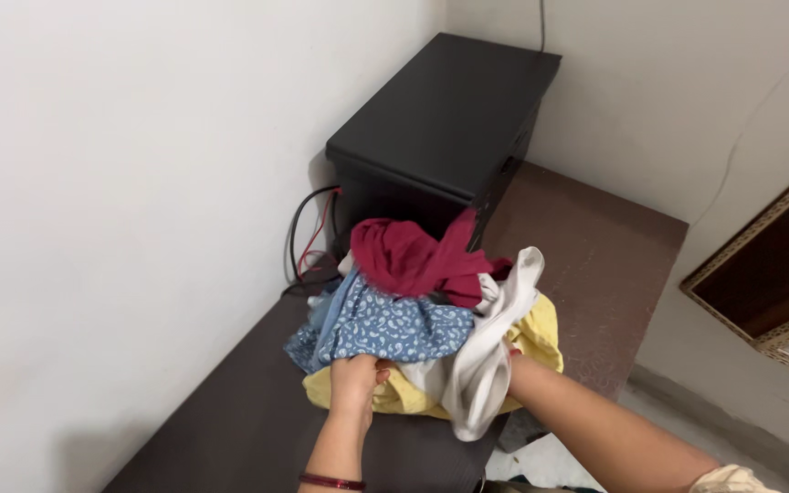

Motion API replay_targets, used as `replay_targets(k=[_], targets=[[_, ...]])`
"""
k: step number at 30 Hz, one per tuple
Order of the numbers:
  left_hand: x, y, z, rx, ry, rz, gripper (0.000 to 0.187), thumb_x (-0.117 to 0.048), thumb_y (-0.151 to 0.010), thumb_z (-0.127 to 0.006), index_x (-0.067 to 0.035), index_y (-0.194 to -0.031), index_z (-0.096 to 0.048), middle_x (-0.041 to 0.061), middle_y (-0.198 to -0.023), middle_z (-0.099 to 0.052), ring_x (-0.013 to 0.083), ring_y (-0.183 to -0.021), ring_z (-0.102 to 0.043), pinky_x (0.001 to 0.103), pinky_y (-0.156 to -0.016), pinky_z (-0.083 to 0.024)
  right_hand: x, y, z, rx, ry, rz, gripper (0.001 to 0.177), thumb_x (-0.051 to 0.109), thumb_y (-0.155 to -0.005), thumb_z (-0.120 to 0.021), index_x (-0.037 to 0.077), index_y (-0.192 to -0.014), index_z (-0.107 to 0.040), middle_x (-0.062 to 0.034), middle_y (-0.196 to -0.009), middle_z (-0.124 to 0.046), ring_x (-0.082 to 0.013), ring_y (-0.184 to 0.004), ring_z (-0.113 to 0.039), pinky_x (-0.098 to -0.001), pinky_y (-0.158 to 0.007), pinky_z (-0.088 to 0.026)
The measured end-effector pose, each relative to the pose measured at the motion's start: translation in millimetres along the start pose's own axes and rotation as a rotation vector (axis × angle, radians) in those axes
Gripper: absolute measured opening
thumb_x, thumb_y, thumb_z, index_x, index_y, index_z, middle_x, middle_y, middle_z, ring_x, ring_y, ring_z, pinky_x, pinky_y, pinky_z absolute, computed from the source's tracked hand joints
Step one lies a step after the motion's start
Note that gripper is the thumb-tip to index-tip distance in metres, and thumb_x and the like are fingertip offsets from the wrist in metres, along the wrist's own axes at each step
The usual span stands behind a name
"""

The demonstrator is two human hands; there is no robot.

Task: The person folds various garments including a yellow t-shirt, a red shirt, a blue denim-like shirt, and a patterned blue shirt by hand on a dark surface and places them into a blue bag.

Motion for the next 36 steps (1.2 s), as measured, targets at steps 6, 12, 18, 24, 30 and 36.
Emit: replay_targets(k=[6, 12, 18, 24, 30, 36], targets=[[21, -7, 21, -0.027, -0.084, -0.015, 0.019, -0.013, -0.092, -0.063, -0.003, -0.106, -0.072, 0.008, -0.089, -0.074, 0.0142, -0.070, -0.069, 0.025, -0.058, -0.051, -21, 2, -6, 0.207, -0.342, -0.073, 0.059, 0.024, -0.070, -0.079, 0.009, -0.126, -0.068, -0.0166, -0.112, -0.074, -0.0329, -0.104, -0.070, -0.0415, -0.090, -0.054], [8, 22, 32, 0.020, 0.005, -0.084, 0.024, -0.006, -0.086, -0.066, 0.009, -0.104, -0.073, 0.010, -0.090, -0.076, 0.0157, -0.075, -0.074, 0.026, -0.065, -0.057, -22, -22, 29, 0.323, -0.694, -0.128, 0.057, 0.026, -0.071, -0.077, 0.009, -0.125, -0.069, -0.0156, -0.112, -0.074, -0.0320, -0.104, -0.070, -0.0408, -0.091, -0.054], [-44, 55, 30, -0.008, 0.333, 0.081, 0.032, -0.033, -0.090, -0.066, -0.015, -0.115, -0.058, 0.000, -0.096, -0.068, 0.0230, -0.088, -0.066, 0.039, -0.074, -0.054, 1, -39, 36, 0.424, -0.963, -0.100, 0.055, 0.028, -0.073, -0.076, 0.010, -0.124, -0.069, -0.0147, -0.112, -0.074, -0.0312, -0.104, -0.069, -0.0402, -0.091, -0.053], [-82, 55, 36, 0.178, 0.510, -0.271, 0.022, -0.014, -0.100, -0.061, 0.000, -0.118, -0.064, 0.008, -0.113, -0.071, 0.0196, -0.103, -0.066, 0.038, -0.093, -0.054, 14, -42, 23, 0.523, -1.041, -0.086, 0.053, 0.029, -0.074, -0.074, 0.010, -0.123, -0.070, -0.0138, -0.113, -0.074, -0.0303, -0.105, -0.069, -0.0395, -0.092, -0.053], [-174, 148, 70, 0.564, 0.739, -0.643, 0.022, -0.005, -0.112, -0.053, 0.002, -0.130, -0.064, 0.011, -0.128, -0.069, 0.0240, -0.122, -0.065, 0.046, -0.114, -0.048, 39, -30, -34, 0.549, -0.870, -0.100, 0.051, 0.031, -0.076, -0.073, 0.010, -0.122, -0.071, -0.0128, -0.113, -0.074, -0.0294, -0.105, -0.069, -0.0389, -0.092, -0.052], [-239, 271, 233, 0.106, 0.761, -1.025, 0.032, -0.020, -0.107, -0.055, 0.002, -0.130, -0.055, 0.016, -0.124, -0.065, 0.0283, -0.116, -0.063, 0.048, -0.109, -0.050, 37, -38, -53, 0.315, -0.326, -0.014, 0.049, 0.033, -0.077, -0.072, 0.011, -0.121, -0.071, -0.0119, -0.113, -0.074, -0.0285, -0.106, -0.069, -0.0382, -0.093, -0.052]])
Point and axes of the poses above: each hand's wrist, its own y-axis away from the middle knuckle, its own z-axis out of the back of the hand, x = y × z, the point moved 3 cm from there along -y, towards the middle knuckle
